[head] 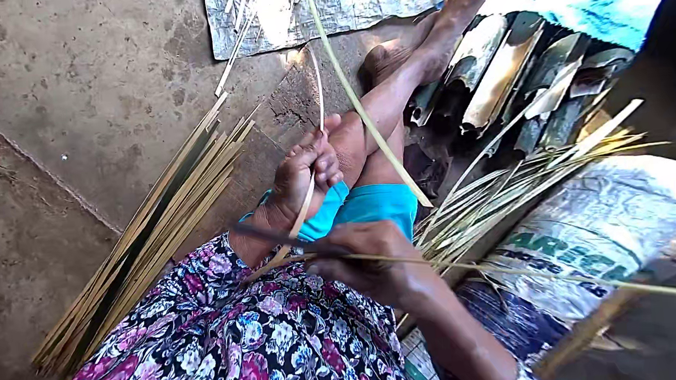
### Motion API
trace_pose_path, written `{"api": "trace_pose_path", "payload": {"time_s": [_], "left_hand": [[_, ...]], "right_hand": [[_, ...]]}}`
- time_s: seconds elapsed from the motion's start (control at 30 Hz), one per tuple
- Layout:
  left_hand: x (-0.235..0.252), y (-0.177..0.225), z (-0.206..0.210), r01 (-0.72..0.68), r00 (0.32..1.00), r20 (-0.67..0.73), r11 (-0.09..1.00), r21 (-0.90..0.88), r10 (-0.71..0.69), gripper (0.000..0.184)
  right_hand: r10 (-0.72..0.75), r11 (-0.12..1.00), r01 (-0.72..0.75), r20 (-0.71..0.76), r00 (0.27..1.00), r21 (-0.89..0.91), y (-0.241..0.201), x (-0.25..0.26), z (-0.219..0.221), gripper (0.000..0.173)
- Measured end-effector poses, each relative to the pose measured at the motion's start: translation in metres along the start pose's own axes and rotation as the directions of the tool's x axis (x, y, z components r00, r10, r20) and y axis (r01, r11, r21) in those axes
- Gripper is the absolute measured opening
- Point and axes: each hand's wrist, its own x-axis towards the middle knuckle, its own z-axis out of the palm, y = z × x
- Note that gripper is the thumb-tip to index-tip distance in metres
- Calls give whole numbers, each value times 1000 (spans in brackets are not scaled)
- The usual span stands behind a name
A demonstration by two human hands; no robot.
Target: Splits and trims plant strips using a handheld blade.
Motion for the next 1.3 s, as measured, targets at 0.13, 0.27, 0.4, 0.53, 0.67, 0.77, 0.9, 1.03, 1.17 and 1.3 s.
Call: {"api": "trace_pose_path", "payload": {"time_s": [0.13,0.27,0.4,0.53,0.67,0.77,0.9,1.03,1.17,1.3], "left_hand": [[27,16,-4,-124,992,-24,992,-11,124,31],[46,29,-11,-215,965,-142,975,63,222,29],[62,41,-30,-289,922,-230,948,133,313,28],[72,59,-54,-346,855,-331,915,208,399,28],[71,79,-70,-354,836,-339,897,266,431,27],[53,79,-78,-236,823,-415,898,372,388,23],[4,62,-85,240,876,-456,681,691,154,40],[-22,74,-91,288,939,-287,20,957,189,44],[-50,97,-63,-405,724,533,-357,842,437,26],[-71,72,-5,-823,501,863,-349,448,-72,10]], "right_hand": [[-39,999,39,-1,999,36,-1,-1,29,32],[-47,999,46,27,999,10,-6,-6,15,35],[-24,998,23,11,1000,52,-4,-10,-4,39],[-38,982,7,158,987,191,-9,-18,-2,41],[245,914,-249,53,968,319,0,-17,-17,25],[530,788,-477,-34,848,389,8,-2,-58,21],[587,731,-540,21,810,418,23,15,-96,22],[551,711,-584,205,809,392,22,34,-102,20],[482,702,-574,314,818,421,35,52,-90,14],[455,733,-579,375,808,358,32,71,-74,16]]}}
